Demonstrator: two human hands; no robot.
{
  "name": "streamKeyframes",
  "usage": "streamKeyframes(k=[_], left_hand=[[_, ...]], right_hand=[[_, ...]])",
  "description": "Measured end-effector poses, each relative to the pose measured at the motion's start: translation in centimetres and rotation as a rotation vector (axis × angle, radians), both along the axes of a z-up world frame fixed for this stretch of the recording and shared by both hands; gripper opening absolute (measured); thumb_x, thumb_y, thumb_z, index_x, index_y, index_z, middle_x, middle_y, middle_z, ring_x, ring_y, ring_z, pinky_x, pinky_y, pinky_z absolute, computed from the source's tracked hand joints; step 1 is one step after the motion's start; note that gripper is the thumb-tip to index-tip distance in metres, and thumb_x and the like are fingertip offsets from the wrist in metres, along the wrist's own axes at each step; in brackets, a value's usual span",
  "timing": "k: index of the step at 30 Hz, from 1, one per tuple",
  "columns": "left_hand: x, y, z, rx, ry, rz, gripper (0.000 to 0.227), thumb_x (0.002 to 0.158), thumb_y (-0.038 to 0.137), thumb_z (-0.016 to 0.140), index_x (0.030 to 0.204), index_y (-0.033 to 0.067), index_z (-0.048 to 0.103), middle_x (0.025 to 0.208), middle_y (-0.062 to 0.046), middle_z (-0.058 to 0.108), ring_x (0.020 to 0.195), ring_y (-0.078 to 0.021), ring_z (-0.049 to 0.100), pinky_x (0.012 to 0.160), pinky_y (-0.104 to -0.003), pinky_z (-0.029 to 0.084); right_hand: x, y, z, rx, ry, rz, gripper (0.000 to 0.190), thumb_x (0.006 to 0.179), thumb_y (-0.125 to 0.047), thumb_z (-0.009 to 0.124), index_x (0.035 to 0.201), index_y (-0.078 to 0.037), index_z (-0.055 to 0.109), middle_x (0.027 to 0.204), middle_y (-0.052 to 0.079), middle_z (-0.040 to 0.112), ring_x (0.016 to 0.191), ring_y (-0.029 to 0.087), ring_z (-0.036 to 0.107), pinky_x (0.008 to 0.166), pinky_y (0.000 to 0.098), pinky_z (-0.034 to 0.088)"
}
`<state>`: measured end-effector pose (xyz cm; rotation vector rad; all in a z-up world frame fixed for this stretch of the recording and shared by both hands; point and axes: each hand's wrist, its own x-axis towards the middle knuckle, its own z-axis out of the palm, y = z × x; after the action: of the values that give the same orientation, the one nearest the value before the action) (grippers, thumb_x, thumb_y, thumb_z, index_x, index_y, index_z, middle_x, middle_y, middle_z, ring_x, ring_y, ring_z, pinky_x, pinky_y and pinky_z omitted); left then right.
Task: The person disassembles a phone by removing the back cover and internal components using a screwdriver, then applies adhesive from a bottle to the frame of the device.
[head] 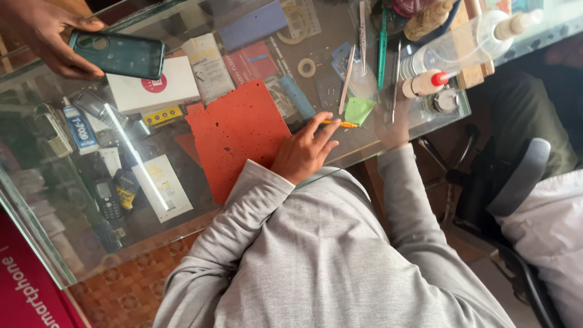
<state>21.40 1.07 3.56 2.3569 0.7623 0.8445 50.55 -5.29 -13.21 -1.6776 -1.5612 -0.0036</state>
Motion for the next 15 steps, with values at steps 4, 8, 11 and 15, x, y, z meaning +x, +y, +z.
streamKeyframes(k=[4, 8, 11, 15], left_hand=[[1.5, 1.0, -0.6, 0.143, 0.251, 0.005, 0.031, 0.097, 0.021, 0.070, 0.124, 0.0073, 0.068, 0.123, -0.007, 0.062, 0.078, -0.0196, 0.071, 0.059, -0.035, 0.059], [1.8, 0.9, -1.7, 0.160, 0.304, 0.032, 0.021, 0.099, 0.019, 0.068, 0.117, 0.0084, 0.068, 0.110, -0.003, 0.061, 0.079, -0.0182, 0.072, 0.058, -0.032, 0.058], [1.7, 1.0, -1.8, 0.198, 0.411, 0.021, 0.011, 0.100, 0.015, 0.065, 0.107, 0.0072, 0.067, 0.106, -0.004, 0.060, 0.071, -0.0171, 0.071, 0.053, -0.031, 0.057], [1.7, 1.3, -1.2, 0.083, 0.340, 0.064, 0.020, 0.103, 0.024, 0.065, 0.097, 0.0046, 0.062, 0.099, -0.005, 0.060, 0.062, -0.0182, 0.070, 0.047, -0.032, 0.054]], right_hand=[[1.8, 6.8, -4.8, 0.150, -0.832, -0.047, 0.067, 0.102, -0.014, 0.076, 0.158, 0.000, 0.042, 0.133, 0.034, 0.051, 0.131, 0.050, 0.048, 0.115, 0.0543, 0.039], [1.2, 9.9, -4.6, -0.067, -0.547, -0.040, 0.068, 0.099, -0.015, 0.075, 0.156, 0.002, 0.041, 0.137, 0.036, 0.046, 0.134, 0.053, 0.043, 0.116, 0.0560, 0.035], [0.7, 11.7, -2.6, -0.117, -0.482, -0.023, 0.068, 0.098, -0.015, 0.074, 0.154, 0.004, 0.041, 0.140, 0.038, 0.042, 0.136, 0.054, 0.039, 0.117, 0.0572, 0.033], [-0.1, 13.2, -0.3, -0.158, -0.402, 0.001, 0.070, 0.095, -0.016, 0.073, 0.152, 0.007, 0.041, 0.143, 0.040, 0.037, 0.139, 0.057, 0.034, 0.118, 0.0588, 0.029]])
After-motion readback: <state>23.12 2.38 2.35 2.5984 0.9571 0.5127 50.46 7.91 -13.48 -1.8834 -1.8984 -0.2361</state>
